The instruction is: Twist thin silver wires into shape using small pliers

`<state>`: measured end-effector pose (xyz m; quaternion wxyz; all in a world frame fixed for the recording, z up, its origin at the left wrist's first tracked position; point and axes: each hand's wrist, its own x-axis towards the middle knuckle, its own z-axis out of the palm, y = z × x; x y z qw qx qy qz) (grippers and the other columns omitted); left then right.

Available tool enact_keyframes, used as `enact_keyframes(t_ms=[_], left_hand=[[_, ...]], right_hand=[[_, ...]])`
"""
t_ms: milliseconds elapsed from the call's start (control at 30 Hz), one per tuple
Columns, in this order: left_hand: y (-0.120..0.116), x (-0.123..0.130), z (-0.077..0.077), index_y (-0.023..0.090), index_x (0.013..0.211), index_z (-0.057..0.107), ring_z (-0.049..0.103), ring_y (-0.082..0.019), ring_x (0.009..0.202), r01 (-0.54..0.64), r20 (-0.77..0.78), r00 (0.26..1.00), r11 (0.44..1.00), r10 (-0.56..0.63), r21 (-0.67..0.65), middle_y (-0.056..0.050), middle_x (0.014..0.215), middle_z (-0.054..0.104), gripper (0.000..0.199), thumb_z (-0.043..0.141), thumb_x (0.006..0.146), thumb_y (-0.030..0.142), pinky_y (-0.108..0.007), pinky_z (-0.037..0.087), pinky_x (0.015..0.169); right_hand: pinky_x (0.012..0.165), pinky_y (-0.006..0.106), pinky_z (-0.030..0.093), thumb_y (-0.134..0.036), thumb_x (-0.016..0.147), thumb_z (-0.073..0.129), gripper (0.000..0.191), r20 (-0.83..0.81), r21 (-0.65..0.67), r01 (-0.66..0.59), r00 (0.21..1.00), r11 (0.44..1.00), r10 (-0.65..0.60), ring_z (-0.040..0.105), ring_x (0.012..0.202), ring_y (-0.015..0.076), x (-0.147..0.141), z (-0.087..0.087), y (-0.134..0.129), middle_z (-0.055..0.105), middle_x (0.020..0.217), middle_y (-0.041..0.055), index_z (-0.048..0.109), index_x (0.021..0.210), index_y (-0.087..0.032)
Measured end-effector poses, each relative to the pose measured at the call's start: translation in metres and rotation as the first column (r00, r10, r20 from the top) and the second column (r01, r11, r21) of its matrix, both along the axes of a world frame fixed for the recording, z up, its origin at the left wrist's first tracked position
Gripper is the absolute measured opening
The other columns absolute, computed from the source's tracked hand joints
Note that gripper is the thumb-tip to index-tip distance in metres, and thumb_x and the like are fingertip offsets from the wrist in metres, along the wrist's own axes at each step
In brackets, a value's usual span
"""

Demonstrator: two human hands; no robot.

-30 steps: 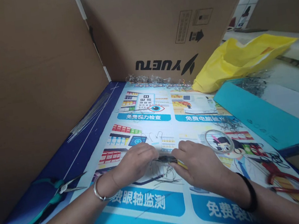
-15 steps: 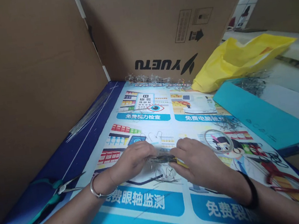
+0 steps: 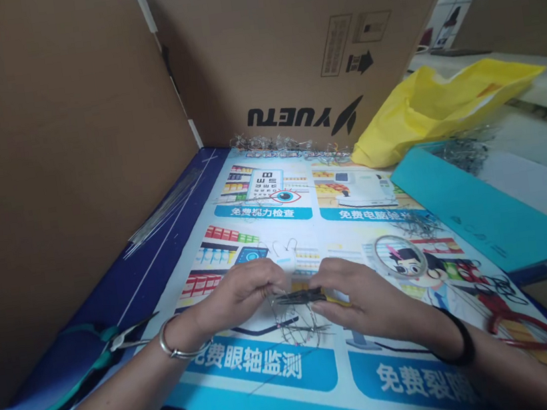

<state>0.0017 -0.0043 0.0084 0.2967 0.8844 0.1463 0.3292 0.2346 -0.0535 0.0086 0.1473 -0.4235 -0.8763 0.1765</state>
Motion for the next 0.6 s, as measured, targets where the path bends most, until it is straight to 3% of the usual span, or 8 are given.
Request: enact_keyframes(t_ms=[200, 367, 600], left_hand=[[-0.0004, -0.0001, 0.0007, 0.018, 0.083, 0.057, 0.058, -0.013, 0.073, 0.032, -0.027, 0.999, 0.999, -0.033, -0.014, -0.005, 0.077, 0.063, 0.019, 0.04, 0.091, 0.013, -0.025, 0.048, 0.067], [0.0003, 0.0002, -0.0026, 0.016, 0.084, 0.057, 0.057, -0.013, 0.075, 0.044, -0.012, 0.999, 0.999, -0.044, -0.016, -0.005, 0.078, 0.062, 0.017, 0.042, 0.09, 0.011, -0.024, 0.048, 0.069], [-0.0001, 0.0011, -0.0067, 0.015, 0.086, 0.056, 0.055, -0.013, 0.075, -0.013, -0.056, 0.998, 0.999, 0.011, -0.033, -0.005, 0.08, 0.062, 0.015, 0.042, 0.09, 0.011, -0.024, 0.046, 0.069]], right_hand=[[0.067, 0.026, 0.039, -0.038, 0.088, 0.047, 0.023, 0.016, -0.024, 0.039, 0.999, 0.999, -0.038, 0.054, 0.078, 0.0158, -0.0011, -0.0012, -0.0026, 0.06, 0.083, 0.0043, 0.06, 0.091, -0.02], [0.066, 0.026, 0.038, -0.041, 0.089, 0.043, 0.029, 0.043, -0.045, 0.023, 0.999, 0.999, -0.021, 0.055, 0.077, 0.0168, -0.0015, -0.0017, -0.0031, 0.06, 0.083, 0.0053, 0.061, 0.098, -0.02], [0.063, 0.026, 0.035, -0.04, 0.089, 0.041, 0.03, 0.145, -0.002, 0.115, 0.983, 0.993, -0.114, 0.056, 0.077, 0.0182, -0.0061, -0.0004, -0.007, 0.061, 0.082, 0.0055, 0.06, 0.105, -0.022]])
